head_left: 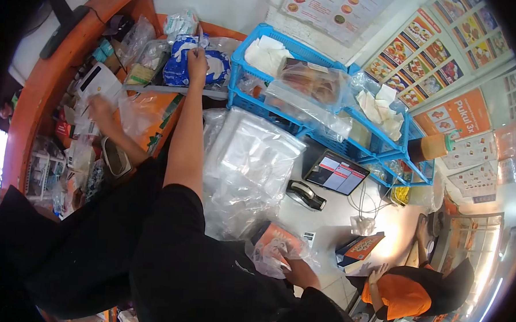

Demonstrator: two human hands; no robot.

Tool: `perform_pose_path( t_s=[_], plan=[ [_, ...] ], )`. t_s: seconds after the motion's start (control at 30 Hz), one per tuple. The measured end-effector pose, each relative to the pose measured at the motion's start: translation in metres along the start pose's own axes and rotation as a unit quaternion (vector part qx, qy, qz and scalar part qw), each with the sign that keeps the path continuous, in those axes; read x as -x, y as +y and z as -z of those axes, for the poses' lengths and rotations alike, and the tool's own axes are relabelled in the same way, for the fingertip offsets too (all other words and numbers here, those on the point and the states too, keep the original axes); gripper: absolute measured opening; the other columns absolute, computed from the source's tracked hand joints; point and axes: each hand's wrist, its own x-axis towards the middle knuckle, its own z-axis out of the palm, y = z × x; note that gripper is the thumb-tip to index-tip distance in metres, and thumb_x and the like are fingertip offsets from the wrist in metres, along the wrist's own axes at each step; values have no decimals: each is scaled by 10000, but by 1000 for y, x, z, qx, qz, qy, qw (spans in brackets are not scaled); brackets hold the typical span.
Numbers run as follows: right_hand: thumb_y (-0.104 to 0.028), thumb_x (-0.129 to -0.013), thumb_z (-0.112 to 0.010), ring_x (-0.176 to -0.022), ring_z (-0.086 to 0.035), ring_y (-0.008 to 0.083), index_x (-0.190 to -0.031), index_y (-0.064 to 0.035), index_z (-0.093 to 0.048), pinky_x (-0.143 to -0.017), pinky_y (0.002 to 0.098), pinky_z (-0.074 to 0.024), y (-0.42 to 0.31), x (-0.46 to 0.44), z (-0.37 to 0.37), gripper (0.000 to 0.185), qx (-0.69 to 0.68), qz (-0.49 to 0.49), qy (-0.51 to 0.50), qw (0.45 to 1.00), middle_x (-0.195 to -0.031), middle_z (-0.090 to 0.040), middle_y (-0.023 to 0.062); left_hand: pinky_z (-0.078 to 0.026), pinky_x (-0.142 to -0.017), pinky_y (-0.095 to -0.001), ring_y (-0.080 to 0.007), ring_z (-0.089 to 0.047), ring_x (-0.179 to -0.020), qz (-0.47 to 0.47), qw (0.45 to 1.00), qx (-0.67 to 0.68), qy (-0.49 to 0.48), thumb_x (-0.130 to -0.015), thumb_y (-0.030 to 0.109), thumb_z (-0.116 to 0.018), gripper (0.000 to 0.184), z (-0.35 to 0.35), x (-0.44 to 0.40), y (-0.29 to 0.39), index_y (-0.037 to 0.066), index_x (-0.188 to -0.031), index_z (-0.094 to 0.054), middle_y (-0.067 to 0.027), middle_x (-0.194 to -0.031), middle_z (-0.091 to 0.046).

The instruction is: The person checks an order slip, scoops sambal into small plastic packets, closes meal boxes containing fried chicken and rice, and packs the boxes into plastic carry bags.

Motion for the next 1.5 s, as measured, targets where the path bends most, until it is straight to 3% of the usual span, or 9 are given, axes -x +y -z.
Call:
perform_pose_path(
  t_s=[0.07, 0.2, 0.33, 0.43, 0.6, 0.73, 0.8, 1.2, 1.5],
  plan=[
    [-84, -924, -655, -1142, -669, 323, -1236, -3, -676, -1011, 387, -494, -38, 29, 62, 323, -74, -177, -145, 971, -1223, -704, 174, -472, -711, -265, -87, -554, -751, -23, 983, 181, 15, -1040, 240, -512, 233, 9, 60, 57, 45, -1093, -628, -73, -961, -665],
    [-52, -873, -612, -856, -719, 210, -1010, 2, -724, -767, 341, -564, -10, 63, 125, 186, -186, 40, 5, 982, -921, -745, 126, -450, -758, -227, -69, -567, -850, -91, 981, 150, -81, -988, 187, -652, 215, 18, 243, 160, 34, -1121, -725, 23, -1010, -686],
    [-51, -908, -713, -971, -682, 203, -1487, -2, -426, -818, 315, -558, -72, -2, 126, 647, -385, 203, 235, 869, -1421, -545, 174, -486, -717, -259, -174, -637, -822, -252, 851, -30, -460, -909, 49, -696, 200, 30, 401, 224, -1, -1100, -727, -88, -947, -665],
    [-1, -962, -642, -820, -676, 163, -1293, 46, -555, -704, 282, -549, -62, 3, 110, 345, -431, 268, 218, 833, -1261, -643, 169, -492, -771, -283, -205, -632, -871, -234, 793, -44, -561, -875, 60, -734, 344, 43, 471, 219, -18, -1202, -664, -99, -990, -648],
    [-36, -973, -642, -778, -683, 165, -1072, 40, -634, -691, 293, -560, -22, 71, 119, 125, -365, 238, 316, 843, -979, -702, 128, -498, -802, -375, -268, -616, -939, -360, 811, -273, -373, -746, 192, -865, 765, 85, 560, 231, 56, -1394, -483, -139, -1024, -614],
    [16, -887, -663, -932, -672, 296, -1051, -6, -631, -805, 368, -550, -3, 84, 77, 169, -119, 241, 138, 953, -1017, -657, 145, -509, -771, -387, -266, -626, -876, -122, 780, -462, -404, -793, 142, -810, 710, 127, 590, 235, 55, -1407, -466, -138, -1036, -619],
    [-1, -801, -684, -989, -678, 325, -1093, -38, -594, -817, 409, -547, 10, 52, 21, 308, 95, 238, 141, 956, -1022, -658, 129, -519, -724, -350, -212, -635, -786, 87, 813, -392, -423, -850, 52, -731, 640, 130, 582, 227, 59, -1427, -453, -111, -1029, -638],
    [-88, -777, -717, -1126, -632, 265, -1025, -13, -634, -1108, 447, -424, 49, 146, 100, 272, 429, 210, 102, 872, -1062, -680, 108, -484, -689, -226, -87, -592, -823, -48, 962, -145, -226, -828, -89, -639, 486, 110, 556, 206, 61, -1284, -560, -10, -946, -621],
    [61, -665, -689, -1013, -607, 369, -1023, -1, -642, -856, 428, -528, 10, 35, 38, 367, -107, 386, 300, 865, -1090, -652, 162, -447, -1014, -399, -227, -561, -1163, -327, 806, -167, -464, -766, 20, -761, 688, 81, 631, 230, 44, -1382, -454, -113, -1283, -558]
  ],
)
